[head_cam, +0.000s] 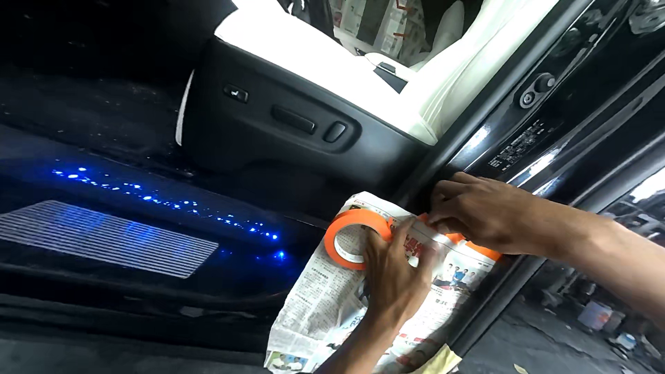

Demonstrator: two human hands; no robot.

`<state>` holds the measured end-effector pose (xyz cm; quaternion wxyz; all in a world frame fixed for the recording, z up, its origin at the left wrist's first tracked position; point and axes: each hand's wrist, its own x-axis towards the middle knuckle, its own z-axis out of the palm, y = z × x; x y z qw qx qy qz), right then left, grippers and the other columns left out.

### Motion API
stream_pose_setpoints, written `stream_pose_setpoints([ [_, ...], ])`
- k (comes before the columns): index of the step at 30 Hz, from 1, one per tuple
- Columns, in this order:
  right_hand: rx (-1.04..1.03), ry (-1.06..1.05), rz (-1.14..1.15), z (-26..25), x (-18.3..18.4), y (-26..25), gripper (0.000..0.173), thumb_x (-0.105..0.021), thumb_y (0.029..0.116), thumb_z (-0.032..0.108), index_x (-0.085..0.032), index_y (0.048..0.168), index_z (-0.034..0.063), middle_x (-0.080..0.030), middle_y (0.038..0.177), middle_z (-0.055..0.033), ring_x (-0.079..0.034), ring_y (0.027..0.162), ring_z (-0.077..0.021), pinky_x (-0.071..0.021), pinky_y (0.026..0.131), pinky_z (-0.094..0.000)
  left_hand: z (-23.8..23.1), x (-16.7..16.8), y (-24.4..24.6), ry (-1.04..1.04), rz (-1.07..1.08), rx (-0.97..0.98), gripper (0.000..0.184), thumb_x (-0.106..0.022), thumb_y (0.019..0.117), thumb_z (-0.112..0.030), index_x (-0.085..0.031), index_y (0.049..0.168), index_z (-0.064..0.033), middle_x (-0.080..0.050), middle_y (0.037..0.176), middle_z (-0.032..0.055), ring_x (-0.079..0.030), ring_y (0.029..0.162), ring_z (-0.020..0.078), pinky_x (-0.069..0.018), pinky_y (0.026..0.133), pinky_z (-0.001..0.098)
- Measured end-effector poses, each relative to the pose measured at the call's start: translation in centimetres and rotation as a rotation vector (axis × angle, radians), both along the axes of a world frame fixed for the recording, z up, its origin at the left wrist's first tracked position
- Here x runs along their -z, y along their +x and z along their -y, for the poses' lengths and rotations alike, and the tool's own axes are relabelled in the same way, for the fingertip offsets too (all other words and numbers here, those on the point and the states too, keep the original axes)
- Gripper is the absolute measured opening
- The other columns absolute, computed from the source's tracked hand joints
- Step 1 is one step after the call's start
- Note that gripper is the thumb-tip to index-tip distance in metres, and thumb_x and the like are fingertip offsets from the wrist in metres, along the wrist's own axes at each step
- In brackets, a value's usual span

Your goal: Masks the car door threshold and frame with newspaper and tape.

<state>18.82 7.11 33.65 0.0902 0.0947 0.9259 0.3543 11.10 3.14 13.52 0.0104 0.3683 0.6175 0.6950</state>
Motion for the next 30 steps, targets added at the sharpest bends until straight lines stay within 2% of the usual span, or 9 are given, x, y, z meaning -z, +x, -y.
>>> stream_pose_setpoints([
  [6, -0.380, 0.142, -0.123, -2.3, 1.4, 2.7, 0.022, -0.058, 0.0982, 0.041, -0.078, 0.107, 0.0354, -0.069, 0.114, 0.0075, -0.061, 0.118, -0.0206, -0.0494, 0.102, -0.0483, -1.0, -0.5, 0.5, 0.157, 0.052, -0.052, 0.036, -0.054, 0.0989, -0.055, -0.071, 0.126, -0.0372, -0.053, 0.133, 0.0160, -0.056, 0.115, 0.0281, -0.0497, 0.092, 0.0506],
  [12, -0.254, 0.109, -0.315, -1.0, 1.7, 2.5, 0.013, -0.071, 0.0908, 0.040, -0.076, 0.092, 0.0283, -0.067, 0.109, 0.0007, -0.057, 0.121, -0.0295, -0.0367, 0.111, -0.0599, 0.3, -0.2, -1.2, 0.114, -0.203, 0.095, 0.039, -0.048, 0.1046, -0.050, -0.070, 0.132, -0.0325, -0.052, 0.132, 0.0180, -0.055, 0.118, 0.0276, -0.0503, 0.095, 0.0515],
  [17, -0.201, 0.125, -0.364, 0.9, 2.0, 2.5, 0.017, -0.069, 0.0926, 0.038, -0.076, 0.088, 0.0232, -0.063, 0.126, -0.0083, -0.047, 0.133, -0.0405, -0.0273, 0.114, -0.0670, 4.7, -1.6, -3.2, -0.078, -0.453, 0.106, 0.038, -0.049, 0.1065, -0.038, -0.065, 0.140, -0.0301, -0.050, 0.133, 0.0197, -0.052, 0.119, 0.0330, -0.0462, 0.093, 0.0547],
  [19, -0.290, -0.119, -0.582, 2.9, 5.0, 3.4, 0.022, -0.069, 0.0935, 0.035, -0.078, 0.095, 0.0148, -0.064, 0.126, -0.0092, -0.050, 0.128, -0.0352, -0.0386, 0.105, -0.0560, 8.1, -0.6, -3.1, -0.032, -0.451, 0.165, 0.043, -0.049, 0.1051, -0.024, -0.055, 0.148, -0.0275, -0.056, 0.129, 0.0093, -0.061, 0.108, 0.0207, -0.0559, 0.083, 0.0425],
  [21, -0.270, -0.595, -0.854, 5.4, 10.7, 4.2, 0.046, -0.071, 0.0933, 0.044, -0.070, 0.123, 0.0092, -0.066, 0.121, -0.0010, -0.059, 0.113, -0.0156, -0.0527, 0.091, -0.0365, 11.5, 2.3, -2.4, 0.060, -0.275, 0.363, 0.065, -0.052, 0.1044, -0.024, -0.024, 0.163, -0.0270, -0.062, 0.125, -0.0007, -0.065, 0.099, 0.0092, -0.0606, 0.081, 0.0309],
  [23, -0.102, -1.174, -0.946, 7.1, 17.8, 4.5, 0.072, -0.080, 0.0858, 0.047, -0.055, 0.145, 0.0161, -0.066, 0.126, -0.0008, -0.067, 0.107, -0.0102, -0.0622, 0.083, -0.0299, 13.9, 6.0, -1.1, 0.102, -0.129, 0.522, 0.087, -0.057, 0.1048, -0.028, 0.003, 0.165, -0.0114, -0.066, 0.124, 0.0088, -0.069, 0.100, 0.0108, -0.0621, 0.085, 0.0328],
  [26, -0.008, -1.709, -1.077, 8.6, 26.4, 4.2, 0.049, -0.084, 0.0856, 0.025, -0.069, 0.130, 0.0088, -0.062, 0.130, -0.0105, -0.066, 0.111, -0.0176, -0.0638, 0.081, -0.0310, 15.7, 9.9, 0.2, 0.022, 0.062, 0.651, 0.103, -0.062, 0.0975, -0.005, 0.022, 0.154, 0.0081, -0.058, 0.134, 0.0244, -0.069, 0.110, 0.0155, -0.0611, 0.092, 0.0354],
  [28, 0.030, -1.800, -1.212, 10.0, 29.5, 4.0, 0.018, -0.081, 0.0866, 0.010, -0.077, 0.104, 0.0068, -0.064, 0.119, -0.0069, -0.064, 0.108, -0.0121, -0.0607, 0.080, -0.0239, 16.2, 12.3, 0.0, -0.023, 0.167, 0.696, 0.109, -0.064, 0.0949, -0.001, 0.027, 0.152, 0.0076, -0.058, 0.136, 0.0234, -0.070, 0.108, 0.0143, -0.0617, 0.087, 0.0346],
  [30, 0.075, -1.711, -1.299, 10.7, 31.8, 4.2, 0.007, -0.079, 0.0872, 0.005, -0.078, 0.094, 0.0069, -0.065, 0.110, -0.0052, -0.064, 0.101, -0.0090, -0.0592, 0.078, -0.0209, 17.0, 14.9, 0.2, -0.054, 0.259, 0.758, 0.106, -0.063, 0.0954, -0.002, 0.025, 0.154, 0.0051, -0.066, 0.122, 0.0194, -0.072, 0.093, 0.0143, -0.0623, 0.079, 0.0350],
])
